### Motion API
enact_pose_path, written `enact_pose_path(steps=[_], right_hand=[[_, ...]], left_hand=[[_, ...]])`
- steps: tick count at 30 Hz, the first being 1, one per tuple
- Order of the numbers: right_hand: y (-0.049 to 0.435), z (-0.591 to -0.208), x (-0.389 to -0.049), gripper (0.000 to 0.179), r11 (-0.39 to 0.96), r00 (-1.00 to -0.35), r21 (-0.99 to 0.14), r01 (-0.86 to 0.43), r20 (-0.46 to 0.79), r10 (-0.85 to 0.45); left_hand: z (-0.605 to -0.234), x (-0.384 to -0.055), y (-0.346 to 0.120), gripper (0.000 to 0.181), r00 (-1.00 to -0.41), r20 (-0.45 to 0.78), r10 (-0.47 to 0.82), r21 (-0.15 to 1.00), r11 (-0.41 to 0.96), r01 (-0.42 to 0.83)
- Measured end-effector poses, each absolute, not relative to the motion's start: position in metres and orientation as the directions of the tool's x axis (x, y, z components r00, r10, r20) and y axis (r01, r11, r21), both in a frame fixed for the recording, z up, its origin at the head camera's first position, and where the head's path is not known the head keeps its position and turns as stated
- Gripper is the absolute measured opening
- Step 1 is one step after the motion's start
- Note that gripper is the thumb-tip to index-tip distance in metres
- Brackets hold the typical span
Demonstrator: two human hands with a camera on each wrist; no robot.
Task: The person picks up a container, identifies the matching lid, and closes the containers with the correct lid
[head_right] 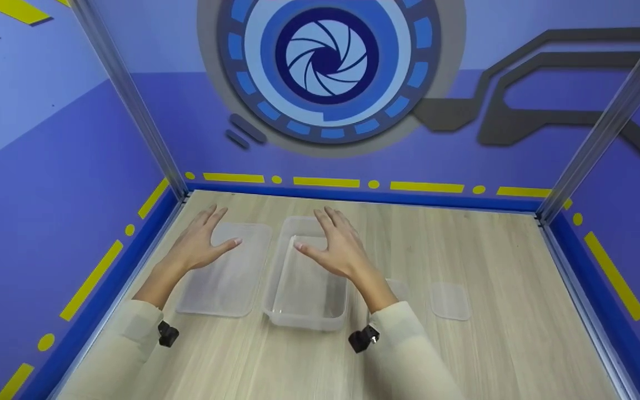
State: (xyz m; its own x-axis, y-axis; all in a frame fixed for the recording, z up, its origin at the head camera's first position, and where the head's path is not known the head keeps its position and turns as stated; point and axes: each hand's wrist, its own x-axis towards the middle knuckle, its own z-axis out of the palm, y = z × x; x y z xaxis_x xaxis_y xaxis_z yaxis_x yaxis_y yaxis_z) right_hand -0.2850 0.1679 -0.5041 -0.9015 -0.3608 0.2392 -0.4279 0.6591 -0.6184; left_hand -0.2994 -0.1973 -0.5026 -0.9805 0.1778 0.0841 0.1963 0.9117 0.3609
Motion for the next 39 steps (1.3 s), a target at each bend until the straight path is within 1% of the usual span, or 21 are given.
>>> enact_pose_path(steps=[14,23,39], right_hand=[[0.147,-0.506,-0.282,0.094,0.644,-0.897,-0.627,-0.438,0.256,-0.36],[0.134,-0.507,-0.281,0.093,0.621,-0.904,-0.66,-0.422,0.251,-0.346],[0.123,-0.515,-0.282,0.092,0.597,-0.911,-0.694,-0.402,0.235,-0.34]], left_hand=[[-0.498,-0.3,-0.211,0.098,-0.978,0.1,0.183,0.362,0.909,0.207],[-0.504,-0.297,-0.22,0.098,-0.982,0.105,0.16,0.34,0.922,0.186],[-0.508,-0.294,-0.236,0.097,-0.986,0.092,0.139,0.337,0.927,0.162]])
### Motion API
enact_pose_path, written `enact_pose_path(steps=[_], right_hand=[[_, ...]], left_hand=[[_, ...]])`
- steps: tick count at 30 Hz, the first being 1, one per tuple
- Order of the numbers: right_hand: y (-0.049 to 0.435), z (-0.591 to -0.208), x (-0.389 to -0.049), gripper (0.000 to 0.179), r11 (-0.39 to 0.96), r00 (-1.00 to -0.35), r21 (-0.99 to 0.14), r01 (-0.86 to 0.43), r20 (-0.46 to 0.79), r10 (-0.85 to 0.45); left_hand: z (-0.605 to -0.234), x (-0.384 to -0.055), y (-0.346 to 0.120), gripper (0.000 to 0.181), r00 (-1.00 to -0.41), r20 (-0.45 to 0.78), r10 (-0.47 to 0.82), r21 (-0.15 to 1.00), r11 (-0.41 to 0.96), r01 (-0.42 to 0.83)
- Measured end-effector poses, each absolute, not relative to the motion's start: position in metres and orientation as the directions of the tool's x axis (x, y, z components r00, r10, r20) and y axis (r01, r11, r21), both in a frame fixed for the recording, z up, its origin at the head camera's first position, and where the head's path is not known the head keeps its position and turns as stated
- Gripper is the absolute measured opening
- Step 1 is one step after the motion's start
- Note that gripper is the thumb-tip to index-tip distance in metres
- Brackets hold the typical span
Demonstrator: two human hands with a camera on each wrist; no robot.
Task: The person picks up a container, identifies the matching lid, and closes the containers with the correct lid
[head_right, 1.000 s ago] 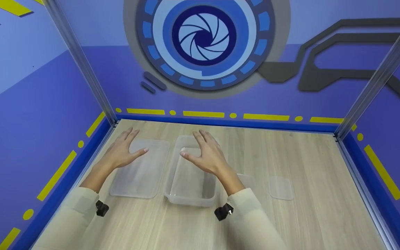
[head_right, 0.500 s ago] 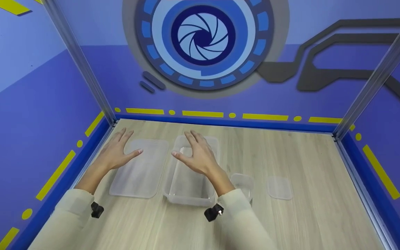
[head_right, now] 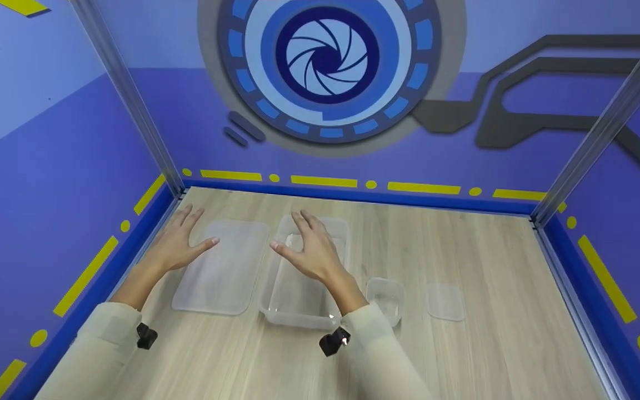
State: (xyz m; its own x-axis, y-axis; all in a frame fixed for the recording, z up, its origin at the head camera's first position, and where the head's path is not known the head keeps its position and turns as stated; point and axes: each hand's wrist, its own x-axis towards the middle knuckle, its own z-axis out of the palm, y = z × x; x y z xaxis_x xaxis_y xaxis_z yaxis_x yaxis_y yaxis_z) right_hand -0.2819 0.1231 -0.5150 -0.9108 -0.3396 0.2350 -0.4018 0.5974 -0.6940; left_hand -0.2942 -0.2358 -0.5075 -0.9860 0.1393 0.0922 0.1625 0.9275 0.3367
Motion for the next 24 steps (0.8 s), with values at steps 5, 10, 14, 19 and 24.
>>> enact_pose_path(steps=[5,10,14,19,24], right_hand=[[0.122,-0.517,-0.281,0.092,0.588,-0.911,-0.703,-0.399,0.235,-0.337],[0.12,-0.517,-0.283,0.09,0.588,-0.903,-0.692,-0.419,0.253,-0.346],[0.115,-0.517,-0.282,0.09,0.587,-0.904,-0.693,-0.419,0.252,-0.347],[0.109,-0.518,-0.281,0.09,0.583,-0.91,-0.706,-0.403,0.24,-0.338],[0.102,-0.517,-0.28,0.089,0.562,-0.909,-0.723,-0.401,0.24,-0.34]], left_hand=[[-0.508,-0.293,-0.239,0.095,-0.986,0.093,0.137,0.341,0.926,0.16],[-0.507,-0.291,-0.243,0.092,-0.988,0.089,0.125,0.361,0.921,0.149],[-0.506,-0.29,-0.245,0.089,-0.991,0.072,0.113,0.392,0.911,0.132],[-0.507,-0.289,-0.247,0.087,-0.991,0.079,0.11,0.414,0.901,0.133],[-0.508,-0.289,-0.25,0.087,-0.99,0.09,0.111,0.403,0.905,0.138]])
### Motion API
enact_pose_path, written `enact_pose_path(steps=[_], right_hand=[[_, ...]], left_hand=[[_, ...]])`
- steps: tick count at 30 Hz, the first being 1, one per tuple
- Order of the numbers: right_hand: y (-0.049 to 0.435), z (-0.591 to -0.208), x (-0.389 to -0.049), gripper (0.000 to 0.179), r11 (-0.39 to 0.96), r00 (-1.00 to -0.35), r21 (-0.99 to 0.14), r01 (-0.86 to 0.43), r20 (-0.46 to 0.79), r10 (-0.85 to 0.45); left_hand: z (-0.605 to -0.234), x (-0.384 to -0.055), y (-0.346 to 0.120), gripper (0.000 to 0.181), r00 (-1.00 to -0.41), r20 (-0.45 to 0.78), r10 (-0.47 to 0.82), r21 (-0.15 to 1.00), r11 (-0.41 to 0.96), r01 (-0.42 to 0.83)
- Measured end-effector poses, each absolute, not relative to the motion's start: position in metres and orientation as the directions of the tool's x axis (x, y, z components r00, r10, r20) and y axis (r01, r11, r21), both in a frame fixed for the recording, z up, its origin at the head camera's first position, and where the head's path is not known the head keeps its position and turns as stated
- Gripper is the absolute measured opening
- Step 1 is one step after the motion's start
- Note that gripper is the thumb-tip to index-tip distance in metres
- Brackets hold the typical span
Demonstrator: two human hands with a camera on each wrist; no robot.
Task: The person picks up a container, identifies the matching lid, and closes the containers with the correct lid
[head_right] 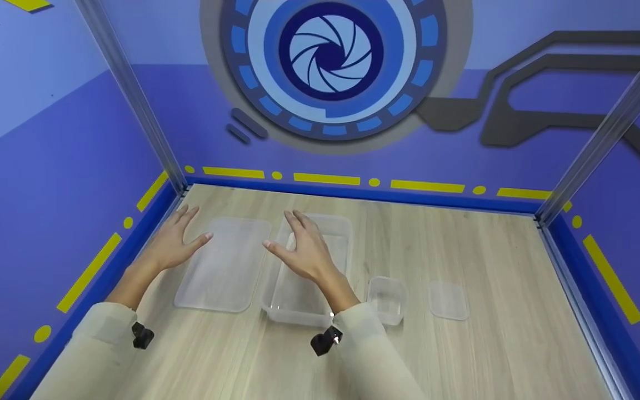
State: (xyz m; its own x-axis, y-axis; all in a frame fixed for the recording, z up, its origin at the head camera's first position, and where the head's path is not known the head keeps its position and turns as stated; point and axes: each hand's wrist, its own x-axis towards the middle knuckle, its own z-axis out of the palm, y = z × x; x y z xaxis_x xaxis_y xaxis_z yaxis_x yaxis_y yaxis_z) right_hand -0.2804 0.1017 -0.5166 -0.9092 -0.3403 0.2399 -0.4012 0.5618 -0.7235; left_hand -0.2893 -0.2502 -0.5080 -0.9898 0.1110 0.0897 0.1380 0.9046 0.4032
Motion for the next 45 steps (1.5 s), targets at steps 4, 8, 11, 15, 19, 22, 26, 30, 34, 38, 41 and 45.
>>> enact_pose_path(steps=[4,8,11,15,19,22,26,30,34,38,41,45], right_hand=[[0.097,-0.516,-0.281,0.089,0.547,-0.906,-0.73,-0.409,0.254,-0.339],[0.092,-0.517,-0.28,0.09,0.538,-0.904,-0.736,-0.411,0.253,-0.344],[0.09,-0.519,-0.28,0.09,0.538,-0.902,-0.733,-0.416,0.26,-0.344],[0.088,-0.524,-0.28,0.089,0.525,-0.897,-0.735,-0.429,0.276,-0.347],[0.086,-0.527,-0.28,0.087,0.519,-0.893,-0.736,-0.435,0.279,-0.353],[0.084,-0.529,-0.279,0.086,0.517,-0.894,-0.738,-0.433,0.278,-0.352],[0.082,-0.531,-0.278,0.086,0.513,-0.895,-0.743,-0.429,0.273,-0.353],[0.081,-0.534,-0.277,0.086,0.517,-0.897,-0.743,-0.426,0.269,-0.352],[0.079,-0.536,-0.276,0.086,0.512,-0.893,-0.743,-0.431,0.273,-0.357],[0.076,-0.539,-0.275,0.086,0.511,-0.886,-0.736,-0.444,0.274,-0.375],[0.075,-0.542,-0.274,0.085,0.512,-0.883,-0.734,-0.446,0.27,-0.384],[0.074,-0.544,-0.271,0.084,0.506,-0.884,-0.741,-0.442,0.263,-0.387]], left_hand=[[-0.507,-0.288,-0.252,0.087,-0.992,0.081,0.099,0.427,0.896,0.124],[-0.508,-0.287,-0.256,0.086,-0.994,0.067,0.091,0.467,0.877,0.112],[-0.509,-0.286,-0.259,0.087,-0.994,0.059,0.087,0.498,0.861,0.105],[-0.512,-0.285,-0.263,0.088,-0.995,0.058,0.085,0.51,0.854,0.103],[-0.514,-0.283,-0.265,0.089,-0.995,0.047,0.083,0.516,0.852,0.095],[-0.514,-0.283,-0.265,0.091,-0.996,0.036,0.08,0.521,0.849,0.087],[-0.515,-0.282,-0.267,0.093,-0.996,0.035,0.079,0.535,0.841,0.085],[-0.517,-0.282,-0.269,0.091,-0.996,0.041,0.081,0.553,0.828,0.09],[-0.519,-0.283,-0.269,0.093,-0.996,0.042,0.081,0.552,0.829,0.09],[-0.52,-0.281,-0.269,0.093,-0.997,0.027,0.07,0.558,0.827,0.073],[-0.522,-0.279,-0.268,0.093,-0.998,0.011,0.063,0.559,0.827,0.058],[-0.527,-0.277,-0.265,0.094,-0.998,-0.01,0.065,0.563,0.825,0.048]])
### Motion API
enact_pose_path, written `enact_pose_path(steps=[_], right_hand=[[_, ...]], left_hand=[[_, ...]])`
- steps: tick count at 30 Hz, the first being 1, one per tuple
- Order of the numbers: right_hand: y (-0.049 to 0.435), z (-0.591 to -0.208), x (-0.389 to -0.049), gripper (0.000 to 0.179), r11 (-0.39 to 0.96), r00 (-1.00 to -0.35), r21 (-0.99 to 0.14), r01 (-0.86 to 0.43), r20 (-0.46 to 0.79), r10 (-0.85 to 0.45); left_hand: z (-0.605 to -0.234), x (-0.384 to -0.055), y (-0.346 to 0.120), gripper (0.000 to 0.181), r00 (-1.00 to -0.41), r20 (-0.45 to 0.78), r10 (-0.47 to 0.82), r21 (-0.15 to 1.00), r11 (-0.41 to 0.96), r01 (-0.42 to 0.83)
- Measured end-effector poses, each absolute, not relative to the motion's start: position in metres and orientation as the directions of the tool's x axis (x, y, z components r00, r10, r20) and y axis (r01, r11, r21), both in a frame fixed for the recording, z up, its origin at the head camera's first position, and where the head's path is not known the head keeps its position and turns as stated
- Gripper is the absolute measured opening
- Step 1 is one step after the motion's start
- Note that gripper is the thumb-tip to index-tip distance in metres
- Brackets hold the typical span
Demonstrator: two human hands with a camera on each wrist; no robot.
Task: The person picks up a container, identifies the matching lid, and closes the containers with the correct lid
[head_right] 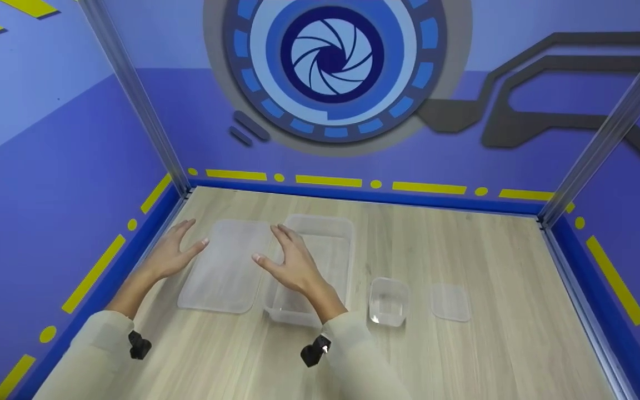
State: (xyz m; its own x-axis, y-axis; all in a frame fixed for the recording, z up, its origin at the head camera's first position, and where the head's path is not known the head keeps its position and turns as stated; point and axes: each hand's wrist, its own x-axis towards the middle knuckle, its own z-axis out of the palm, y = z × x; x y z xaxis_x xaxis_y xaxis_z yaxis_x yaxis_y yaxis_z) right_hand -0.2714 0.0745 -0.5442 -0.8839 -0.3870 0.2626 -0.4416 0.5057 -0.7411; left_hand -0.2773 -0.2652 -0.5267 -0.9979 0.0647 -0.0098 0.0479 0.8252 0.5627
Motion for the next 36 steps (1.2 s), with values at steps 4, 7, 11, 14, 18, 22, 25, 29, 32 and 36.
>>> enact_pose_path(steps=[4,7,11,14,18,22,25,29,32,36], right_hand=[[0.072,-0.546,-0.269,0.084,0.503,-0.884,-0.744,-0.44,0.258,-0.39],[0.069,-0.547,-0.267,0.083,0.5,-0.885,-0.75,-0.433,0.249,-0.393],[0.066,-0.549,-0.266,0.081,0.489,-0.883,-0.757,-0.433,0.246,-0.4],[0.064,-0.551,-0.265,0.081,0.471,-0.878,-0.765,-0.439,0.254,-0.407],[0.062,-0.554,-0.262,0.08,0.446,-0.877,-0.784,-0.432,0.251,-0.409],[0.059,-0.557,-0.259,0.078,0.43,-0.883,-0.806,-0.406,0.226,-0.411],[0.057,-0.558,-0.258,0.077,0.411,-0.888,-0.827,-0.383,0.207,-0.41],[0.054,-0.56,-0.256,0.075,0.375,-0.894,-0.857,-0.354,0.193,-0.404],[0.051,-0.56,-0.255,0.075,0.35,-0.897,-0.873,-0.34,0.188,-0.401],[0.049,-0.561,-0.254,0.075,0.304,-0.892,-0.891,-0.337,0.199,-0.405]], left_hand=[[-0.53,-0.277,-0.264,0.092,-0.997,-0.014,0.071,0.57,0.82,0.05],[-0.532,-0.278,-0.263,0.091,-0.997,-0.011,0.079,0.578,0.814,0.059],[-0.532,-0.28,-0.263,0.089,-0.997,-0.003,0.08,0.594,0.802,0.063],[-0.531,-0.28,-0.263,0.087,-0.998,0.004,0.07,0.604,0.795,0.058],[-0.532,-0.281,-0.264,0.088,-0.998,-0.004,0.061,0.613,0.789,0.046],[-0.535,-0.281,-0.266,0.089,-0.998,-0.025,0.051,0.62,0.784,0.025],[-0.537,-0.28,-0.266,0.089,-0.999,-0.024,0.048,0.617,0.786,0.023],[-0.54,-0.28,-0.268,0.089,-0.999,-0.03,0.042,0.624,0.781,0.014],[-0.541,-0.279,-0.271,0.089,-0.998,-0.044,0.032,0.627,0.779,-0.003],[-0.543,-0.279,-0.273,0.089,-0.998,-0.053,0.025,0.625,0.781,-0.013]])
